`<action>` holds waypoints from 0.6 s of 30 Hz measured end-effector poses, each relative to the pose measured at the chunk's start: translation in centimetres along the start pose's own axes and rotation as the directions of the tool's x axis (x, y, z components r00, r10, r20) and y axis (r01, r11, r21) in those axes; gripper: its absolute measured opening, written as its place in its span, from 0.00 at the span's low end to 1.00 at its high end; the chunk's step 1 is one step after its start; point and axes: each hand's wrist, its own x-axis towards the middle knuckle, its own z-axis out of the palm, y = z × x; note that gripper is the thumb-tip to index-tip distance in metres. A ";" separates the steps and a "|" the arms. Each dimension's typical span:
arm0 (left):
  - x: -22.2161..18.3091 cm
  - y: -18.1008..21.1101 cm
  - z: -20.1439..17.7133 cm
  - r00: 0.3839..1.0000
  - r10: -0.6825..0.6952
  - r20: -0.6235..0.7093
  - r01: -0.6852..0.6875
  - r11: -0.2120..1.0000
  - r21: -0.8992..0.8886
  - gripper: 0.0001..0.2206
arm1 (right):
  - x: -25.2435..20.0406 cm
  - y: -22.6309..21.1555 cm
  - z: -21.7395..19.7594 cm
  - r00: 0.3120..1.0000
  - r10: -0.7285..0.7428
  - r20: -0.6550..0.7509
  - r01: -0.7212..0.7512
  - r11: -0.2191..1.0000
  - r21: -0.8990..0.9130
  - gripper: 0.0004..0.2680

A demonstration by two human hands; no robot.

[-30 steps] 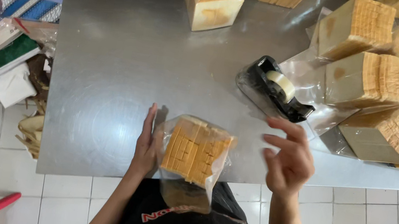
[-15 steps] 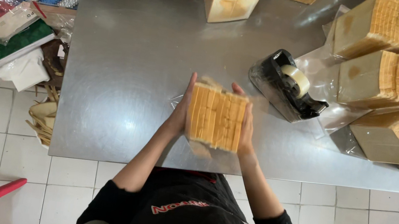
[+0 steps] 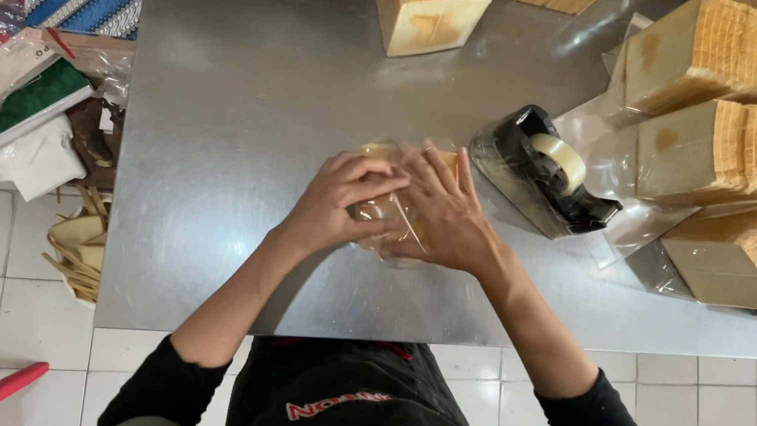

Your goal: The person slices loaves of bread using a bread slicer and then places the sliced bread into plastic bags, sealing them with tape.

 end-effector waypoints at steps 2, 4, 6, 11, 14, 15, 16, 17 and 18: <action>2.0 1.5 0.7 0.955 0.287 0.078 -0.294 0.950 0.109 0.31 | 0.3 -0.5 0.4 0.983 -0.072 0.171 0.124 0.941 -0.313 0.37; 1.0 2.1 2.2 0.961 0.240 0.137 -0.262 0.949 0.173 0.33 | -1.7 -1.1 -0.4 0.987 -0.145 0.068 0.149 0.987 -0.063 0.24; 0.5 2.8 2.7 0.963 0.190 0.192 -0.234 0.942 0.239 0.35 | -5.7 -1.7 0.5 0.981 -0.188 -0.052 0.194 0.963 0.186 0.14; -1.1 10.8 2.7 0.943 -0.150 0.298 0.112 0.984 0.140 0.38 | -13.1 -3.0 2.1 0.959 -0.118 -0.258 0.238 0.830 0.505 0.08; -3.4 10.1 6.6 0.966 -0.080 0.247 0.002 0.954 0.301 0.44 | -10.0 4.0 1.3 0.901 0.093 -0.424 0.139 0.864 0.484 0.06; -3.4 9.9 6.7 0.964 -0.085 0.252 0.005 0.953 0.304 0.44 | -6.6 4.6 0.6 0.900 0.098 -0.424 0.137 0.861 0.490 0.06; -3.4 9.8 6.9 0.953 -0.109 0.283 0.006 0.939 0.343 0.45 | -3.3 5.3 -0.2 0.952 0.120 -0.282 0.042 0.860 0.508 0.17; -3.3 9.7 7.2 0.940 -0.134 0.312 0.005 0.924 0.382 0.47 | 0.1 6.0 -1.0 0.981 0.141 -0.134 -0.054 0.858 0.511 0.29; -3.4 9.8 7.2 0.940 -0.130 0.315 -0.003 0.921 0.389 0.47 | 2.5 7.0 -0.5 0.979 0.142 -0.145 -0.049 0.858 0.512 0.29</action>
